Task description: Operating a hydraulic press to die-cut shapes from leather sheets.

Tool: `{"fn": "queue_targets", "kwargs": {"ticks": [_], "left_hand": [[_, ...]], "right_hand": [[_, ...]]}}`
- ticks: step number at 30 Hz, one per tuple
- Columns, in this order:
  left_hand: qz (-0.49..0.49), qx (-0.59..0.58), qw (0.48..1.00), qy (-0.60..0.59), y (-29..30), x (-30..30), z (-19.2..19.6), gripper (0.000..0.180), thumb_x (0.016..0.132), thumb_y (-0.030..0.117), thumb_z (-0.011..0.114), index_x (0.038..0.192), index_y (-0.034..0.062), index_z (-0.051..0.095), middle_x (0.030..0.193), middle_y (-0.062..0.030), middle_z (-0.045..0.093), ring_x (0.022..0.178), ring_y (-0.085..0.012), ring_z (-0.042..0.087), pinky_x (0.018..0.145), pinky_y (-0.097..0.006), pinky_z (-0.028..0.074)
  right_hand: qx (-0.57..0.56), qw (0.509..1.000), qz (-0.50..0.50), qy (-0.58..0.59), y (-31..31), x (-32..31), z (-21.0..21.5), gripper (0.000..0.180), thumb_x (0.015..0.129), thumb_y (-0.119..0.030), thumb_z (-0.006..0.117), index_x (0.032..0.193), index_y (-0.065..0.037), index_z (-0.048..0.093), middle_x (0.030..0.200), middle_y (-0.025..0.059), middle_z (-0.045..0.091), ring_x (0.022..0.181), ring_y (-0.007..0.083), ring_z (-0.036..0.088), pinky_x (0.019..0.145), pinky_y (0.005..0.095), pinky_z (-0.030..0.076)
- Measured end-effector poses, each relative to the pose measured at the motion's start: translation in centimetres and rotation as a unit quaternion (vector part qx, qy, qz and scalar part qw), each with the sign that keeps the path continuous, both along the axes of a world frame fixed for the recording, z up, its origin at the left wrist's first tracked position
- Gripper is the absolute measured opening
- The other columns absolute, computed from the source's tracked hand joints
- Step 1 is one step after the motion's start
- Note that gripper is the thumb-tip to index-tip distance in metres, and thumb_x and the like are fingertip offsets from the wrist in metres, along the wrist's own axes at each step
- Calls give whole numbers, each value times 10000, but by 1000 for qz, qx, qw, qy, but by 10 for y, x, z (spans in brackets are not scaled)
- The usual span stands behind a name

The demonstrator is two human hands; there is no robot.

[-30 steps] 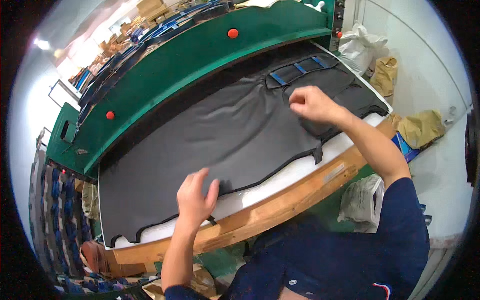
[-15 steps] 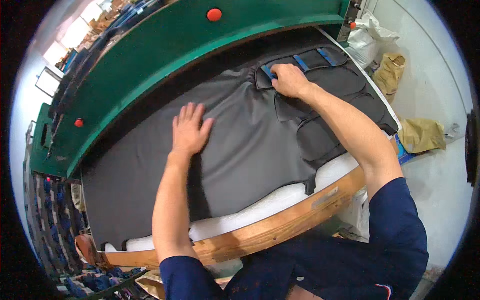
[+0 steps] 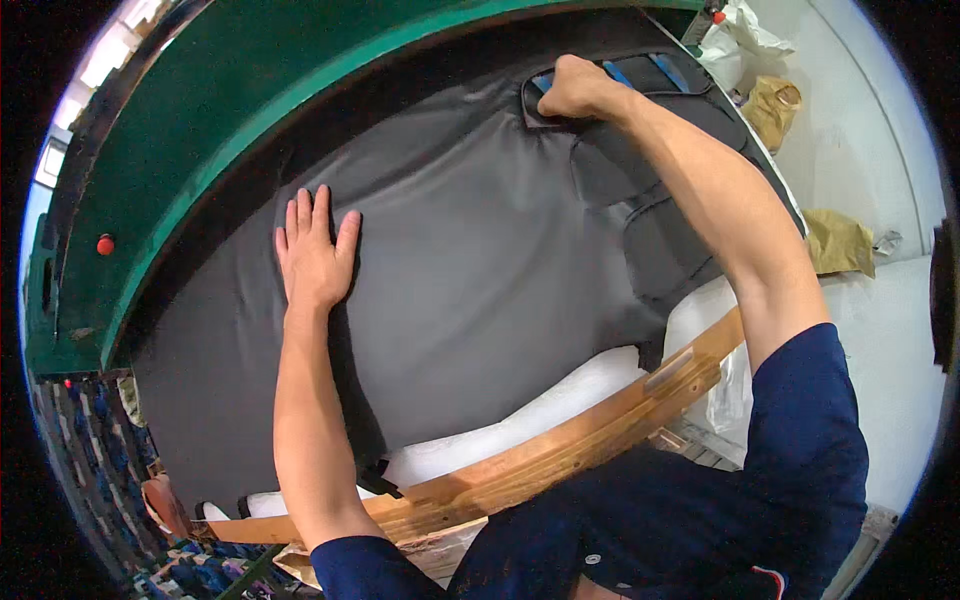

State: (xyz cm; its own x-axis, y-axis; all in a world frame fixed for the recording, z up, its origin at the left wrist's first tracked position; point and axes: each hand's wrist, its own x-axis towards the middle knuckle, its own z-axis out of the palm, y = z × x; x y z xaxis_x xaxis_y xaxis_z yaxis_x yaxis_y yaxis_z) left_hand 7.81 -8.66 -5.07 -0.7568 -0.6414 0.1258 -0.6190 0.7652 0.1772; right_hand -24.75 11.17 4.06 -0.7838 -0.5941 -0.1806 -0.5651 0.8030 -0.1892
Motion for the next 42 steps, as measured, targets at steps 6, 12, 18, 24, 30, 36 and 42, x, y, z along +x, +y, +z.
{"fn": "queue_targets", "kwargs": {"ticks": [6,12,18,24,30,36,42], "left_hand": [[-1,3,1000,-7,0,0,0,708,1004,561,415,1544,110,339,1625,-148,260,1515,-313,191,1221,-500,135],[6,-3,1000,-8,-4,8,3,687,1007,527,434,1544,108,341,1622,-155,266,1514,-315,197,1219,-500,136],[-8,23,1000,-9,4,-2,9,669,1007,490,447,1544,105,340,1621,-170,260,1514,-317,197,1219,-497,128],[8,31,999,-20,1,6,11,679,1006,493,448,1547,99,333,1624,-168,254,1518,-318,185,1220,-494,121],[-16,5,1000,0,-4,-5,12,680,1003,505,445,1538,98,345,1616,-175,270,1508,-327,210,1213,-503,147],[-3,5,1000,5,-11,-8,4,693,994,541,441,1535,116,358,1622,-146,271,1512,-306,204,1219,-496,147],[5,1,1000,15,-10,0,3,718,986,572,425,1532,110,363,1620,-143,276,1510,-300,212,1217,-496,159]], "right_hand": [[-109,993,-14,-51,5,-36,3,473,663,-287,767,924,102,701,983,230,717,923,313,696,814,381,537],[-222,953,-47,-199,21,-46,93,554,808,-398,758,1168,12,660,1280,237,627,1114,280,619,936,393,461],[-247,968,12,-28,28,-19,5,350,663,-289,746,884,-17,735,918,200,727,869,335,700,827,409,547],[-311,948,46,56,48,-32,0,466,759,-326,700,1101,-12,663,1069,204,700,1016,368,671,892,446,529],[-144,989,-3,38,91,-109,-12,423,734,-318,731,1017,-5,706,1045,230,706,1004,363,680,864,431,539],[-223,967,41,114,94,-123,6,339,737,-268,772,916,12,706,842,189,708,827,300,696,786,397,532],[-222,951,207,60,125,-33,84,252,886,-46,661,1126,15,615,959,37,665,868,110,615,795,279,509]]}}
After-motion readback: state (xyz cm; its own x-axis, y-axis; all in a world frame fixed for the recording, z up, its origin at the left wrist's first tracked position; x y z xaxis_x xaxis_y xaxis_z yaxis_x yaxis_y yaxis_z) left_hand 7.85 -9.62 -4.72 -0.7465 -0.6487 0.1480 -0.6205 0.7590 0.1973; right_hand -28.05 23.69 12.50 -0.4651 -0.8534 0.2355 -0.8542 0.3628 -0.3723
